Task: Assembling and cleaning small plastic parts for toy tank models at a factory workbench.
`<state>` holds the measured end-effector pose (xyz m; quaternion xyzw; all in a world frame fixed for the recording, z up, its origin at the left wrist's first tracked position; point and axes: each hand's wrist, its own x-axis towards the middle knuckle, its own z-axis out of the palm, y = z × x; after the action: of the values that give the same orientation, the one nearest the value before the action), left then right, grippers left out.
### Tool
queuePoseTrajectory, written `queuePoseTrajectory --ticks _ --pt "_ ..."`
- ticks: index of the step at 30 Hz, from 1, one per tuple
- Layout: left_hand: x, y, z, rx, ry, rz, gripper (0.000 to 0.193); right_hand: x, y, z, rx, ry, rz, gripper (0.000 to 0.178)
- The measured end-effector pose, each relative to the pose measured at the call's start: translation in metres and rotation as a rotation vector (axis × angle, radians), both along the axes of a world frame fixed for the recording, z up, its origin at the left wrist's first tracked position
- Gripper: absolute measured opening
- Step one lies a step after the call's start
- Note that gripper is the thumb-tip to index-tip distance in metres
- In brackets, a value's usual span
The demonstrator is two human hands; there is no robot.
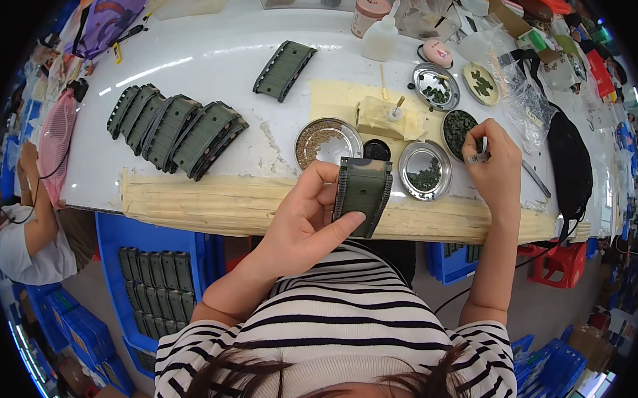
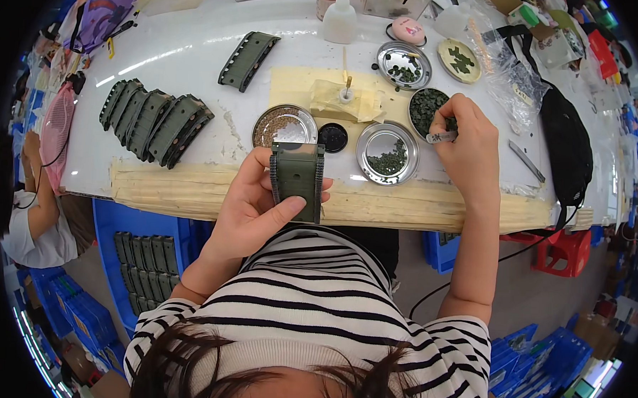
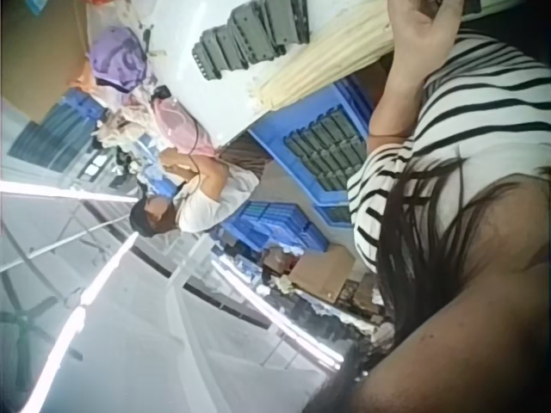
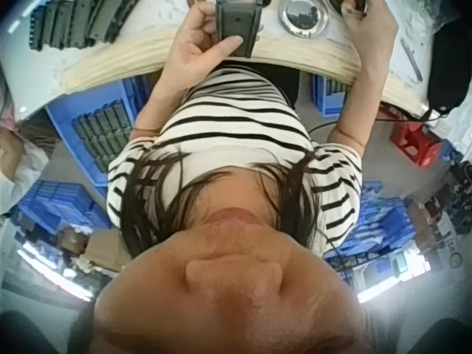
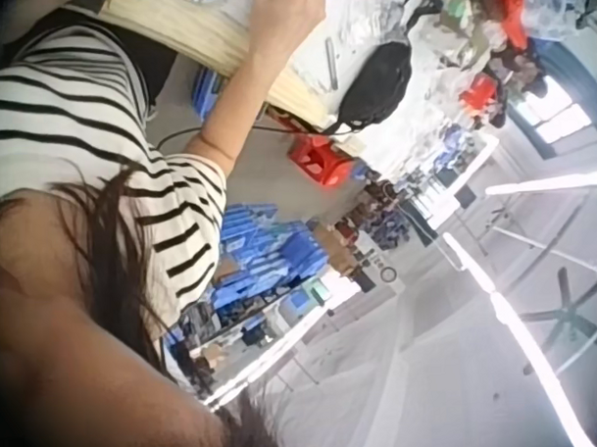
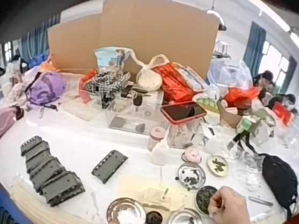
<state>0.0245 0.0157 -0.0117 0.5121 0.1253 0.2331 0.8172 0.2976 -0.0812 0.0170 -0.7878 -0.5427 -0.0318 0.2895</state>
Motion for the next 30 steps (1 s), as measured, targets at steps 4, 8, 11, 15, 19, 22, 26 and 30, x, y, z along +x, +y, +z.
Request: queuePoseTrajectory --ticks 4,8,11,15,19,22,26,30 --pt "0.001 0.000 0.002 -0.004 0.011 0.000 0.035 0.001 0.001 -0.006 0.056 0.019 -0.001 0.017" --pt "0.000 0.001 -0.002 0.013 -0.008 0.006 0.034 0.004 0.001 -0.008 0.072 -0.007 0.045 0.019" --pt "0.000 0.001 -0.001 0.016 0.000 0.009 0.035 0.005 0.000 -0.010 0.068 -0.038 0.047 0.014" --pt "0.000 0.002 0.000 0.008 0.011 0.007 0.034 0.005 0.000 -0.009 0.046 0.004 0.027 0.013" --pt "0.000 0.002 0.000 0.011 -0.001 0.013 0.034 0.008 -0.003 -0.010 0.048 0.024 -0.002 0.011" --pt "0.001 0.001 0.000 -0.001 0.003 0.031 0.034 0.004 -0.002 -0.004 0.081 0.023 -0.064 0.010" --pt "0.002 -0.001 -0.001 -0.022 -0.001 0.073 0.034 -0.012 -0.008 0.001 0.225 0.089 -0.043 0.012" --pt "0.002 0.000 0.001 -0.016 0.020 0.048 0.034 -0.051 -0.008 0.008 0.318 0.321 0.073 0.014"
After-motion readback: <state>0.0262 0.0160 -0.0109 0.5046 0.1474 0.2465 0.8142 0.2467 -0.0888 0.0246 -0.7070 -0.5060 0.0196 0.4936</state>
